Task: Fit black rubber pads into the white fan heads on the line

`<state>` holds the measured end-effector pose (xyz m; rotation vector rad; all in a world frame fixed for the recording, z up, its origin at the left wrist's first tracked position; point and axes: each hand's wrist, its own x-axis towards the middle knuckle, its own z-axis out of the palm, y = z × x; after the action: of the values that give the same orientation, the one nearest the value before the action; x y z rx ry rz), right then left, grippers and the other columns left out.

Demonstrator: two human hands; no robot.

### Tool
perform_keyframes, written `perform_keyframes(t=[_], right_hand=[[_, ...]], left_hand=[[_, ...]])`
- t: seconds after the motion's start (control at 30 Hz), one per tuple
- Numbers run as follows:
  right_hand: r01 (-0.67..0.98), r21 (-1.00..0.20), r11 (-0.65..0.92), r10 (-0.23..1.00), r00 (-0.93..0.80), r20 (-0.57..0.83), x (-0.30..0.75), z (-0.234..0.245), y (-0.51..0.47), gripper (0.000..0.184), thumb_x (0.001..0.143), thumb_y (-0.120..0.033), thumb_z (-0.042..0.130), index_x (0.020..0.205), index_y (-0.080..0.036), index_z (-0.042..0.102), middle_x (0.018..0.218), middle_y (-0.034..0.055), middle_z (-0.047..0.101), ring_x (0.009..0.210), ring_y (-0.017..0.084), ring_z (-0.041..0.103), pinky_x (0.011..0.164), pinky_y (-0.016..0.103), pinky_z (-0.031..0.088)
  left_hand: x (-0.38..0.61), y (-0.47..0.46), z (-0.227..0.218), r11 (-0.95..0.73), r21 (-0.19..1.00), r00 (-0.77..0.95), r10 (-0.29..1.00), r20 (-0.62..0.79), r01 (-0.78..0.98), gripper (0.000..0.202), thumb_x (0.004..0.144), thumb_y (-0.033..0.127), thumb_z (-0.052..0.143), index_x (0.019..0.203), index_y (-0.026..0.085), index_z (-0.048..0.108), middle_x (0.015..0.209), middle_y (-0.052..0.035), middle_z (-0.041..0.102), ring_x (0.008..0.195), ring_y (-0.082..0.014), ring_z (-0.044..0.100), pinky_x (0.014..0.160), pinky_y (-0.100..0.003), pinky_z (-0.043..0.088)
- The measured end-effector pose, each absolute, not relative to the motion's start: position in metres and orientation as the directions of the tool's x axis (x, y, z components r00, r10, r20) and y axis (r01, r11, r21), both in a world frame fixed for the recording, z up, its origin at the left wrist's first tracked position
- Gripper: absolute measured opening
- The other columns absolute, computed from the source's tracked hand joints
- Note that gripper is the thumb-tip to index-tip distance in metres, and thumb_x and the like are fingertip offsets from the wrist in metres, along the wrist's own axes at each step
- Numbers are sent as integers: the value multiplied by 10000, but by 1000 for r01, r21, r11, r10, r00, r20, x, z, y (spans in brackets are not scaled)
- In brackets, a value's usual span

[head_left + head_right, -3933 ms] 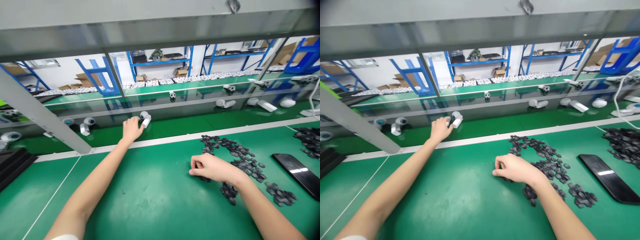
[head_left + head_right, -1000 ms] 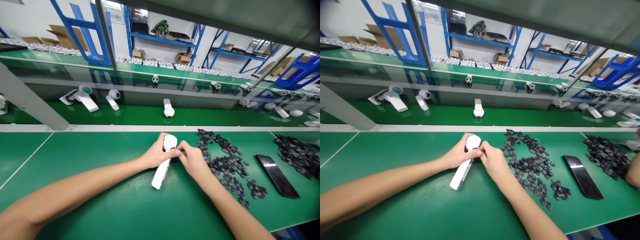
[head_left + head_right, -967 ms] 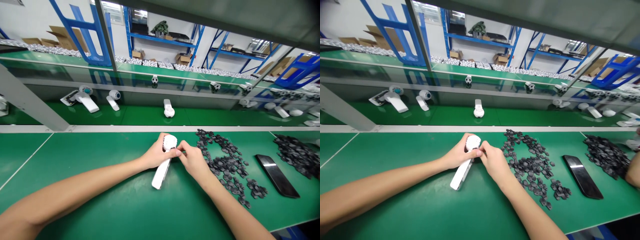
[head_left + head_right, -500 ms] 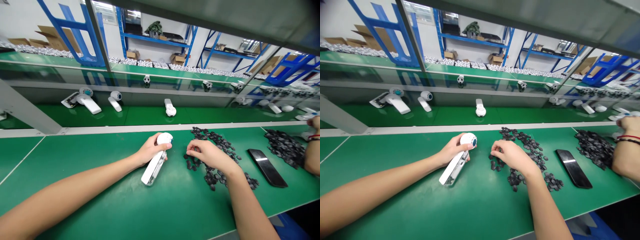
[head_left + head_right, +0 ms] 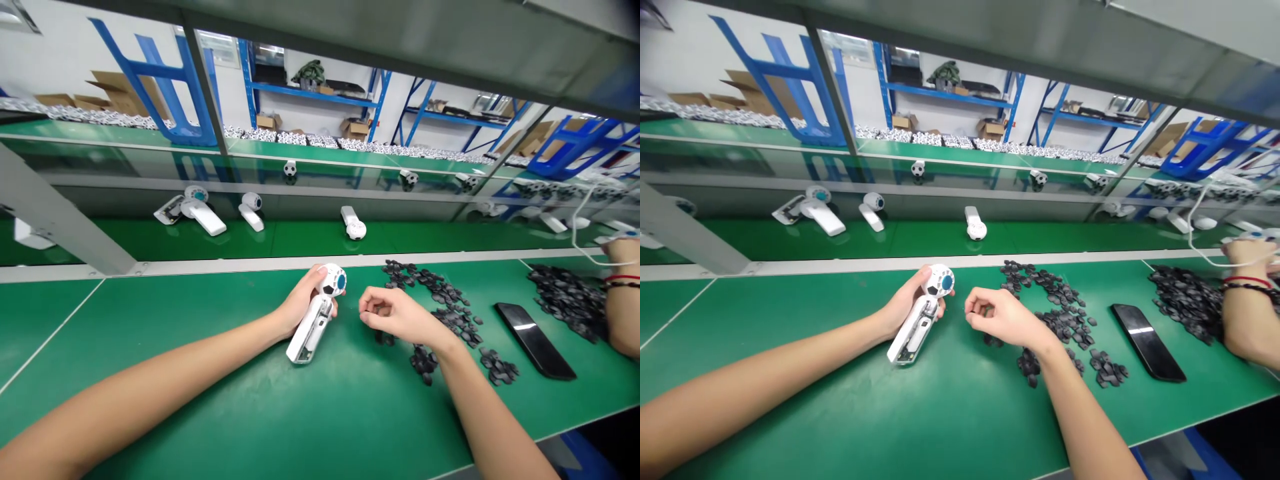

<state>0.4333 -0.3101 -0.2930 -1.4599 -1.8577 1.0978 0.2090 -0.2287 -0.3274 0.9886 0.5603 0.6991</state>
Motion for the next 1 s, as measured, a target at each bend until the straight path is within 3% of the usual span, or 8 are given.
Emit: perform_keyframes(t=[0.17, 0.23, 0.33, 0.43, 0.57, 0.7, 0.87, 1.0], right_hand=[[317, -947, 52, 981, -193, -10, 418, -293, -314, 283, 878, -425, 791, 1090, -238, 787, 1009, 58, 832, 962, 261, 793, 897, 389, 632], [234, -969, 78, 990, -133, 47, 412, -292, -318, 261, 892, -433, 783, 1052, -229, 809, 954, 69, 836, 908, 272, 810, 858, 414, 662], [79, -995, 61, 998, 5, 61, 400, -291, -323, 244, 874, -438, 810, 936, -202, 796, 840, 74, 826, 754, 257, 811, 693, 376, 684], [-4, -999, 54, 997, 63, 53, 389, -291, -325, 261, 849, -435, 840, 853, -194, 740, 810, 65, 816, 741, 231, 802, 656, 322, 670], [64, -993, 101, 992, 67, 105, 380, -293, -327, 274, 849, -432, 838, 798, -197, 707, 731, 23, 773, 675, 174, 747, 643, 270, 624], [192, -973, 125, 983, 110, 148, 377, -294, -330, 316, 842, -449, 837, 742, -198, 673, 691, 19, 736, 609, 157, 665, 576, 262, 535], [412, -898, 152, 956, 168, 239, 377, -294, -331, 373, 857, -454, 818, 665, -196, 628, 608, -5, 653, 537, 121, 522, 518, 264, 400], [458, -862, 218, 951, 97, 293, 382, -293, -326, 355, 907, -423, 776, 692, -201, 600, 619, -33, 612, 559, 109, 490, 543, 253, 382]], left_hand=[[205, -242, -312, 285, 885, 649, 761, 25, -368, 394, 1012, 528, 542, 1262, 239, 444, 851, -13, 661, 649, -198, 710, 647, -310, 550], [200, -247, -304, 180, 922, 627, 774, 83, -344, 435, 1028, 501, 529, 1367, 263, 398, 893, -10, 634, 668, -181, 677, 653, -300, 522], [191, -252, -293, -114, 974, 588, 781, 209, -194, 498, 1027, 456, 575, 1448, 262, 394, 1042, -47, 608, 818, -177, 626, 760, -303, 505], [187, -254, -293, -407, 912, 596, 722, 352, -45, 510, 1025, 431, 583, 1465, 238, 414, 1164, -87, 588, 942, -206, 589, 874, -333, 487], [189, -253, -302, -600, 799, 622, 642, 448, 43, 678, 935, 478, 681, 1479, 248, 348, 1212, -102, 563, 930, -227, 595, 827, -362, 509], [194, -251, -306, -628, 766, 652, 638, 409, 134, 858, 797, 543, 820, 1457, 280, 339, 1259, -100, 569, 892, -226, 631, 781, -368, 541], [197, -247, -305, -635, 750, 639, 659, 398, 187, 769, 817, 524, 819, 1409, 267, 401, 1165, -81, 623, 861, -222, 641, 757, -358, 539], [197, -244, -302, -623, 763, 651, 653, 386, 173, 752, 814, 504, 824, 1394, 248, 419, 1151, -82, 656, 873, -223, 653, 766, -347, 538]])
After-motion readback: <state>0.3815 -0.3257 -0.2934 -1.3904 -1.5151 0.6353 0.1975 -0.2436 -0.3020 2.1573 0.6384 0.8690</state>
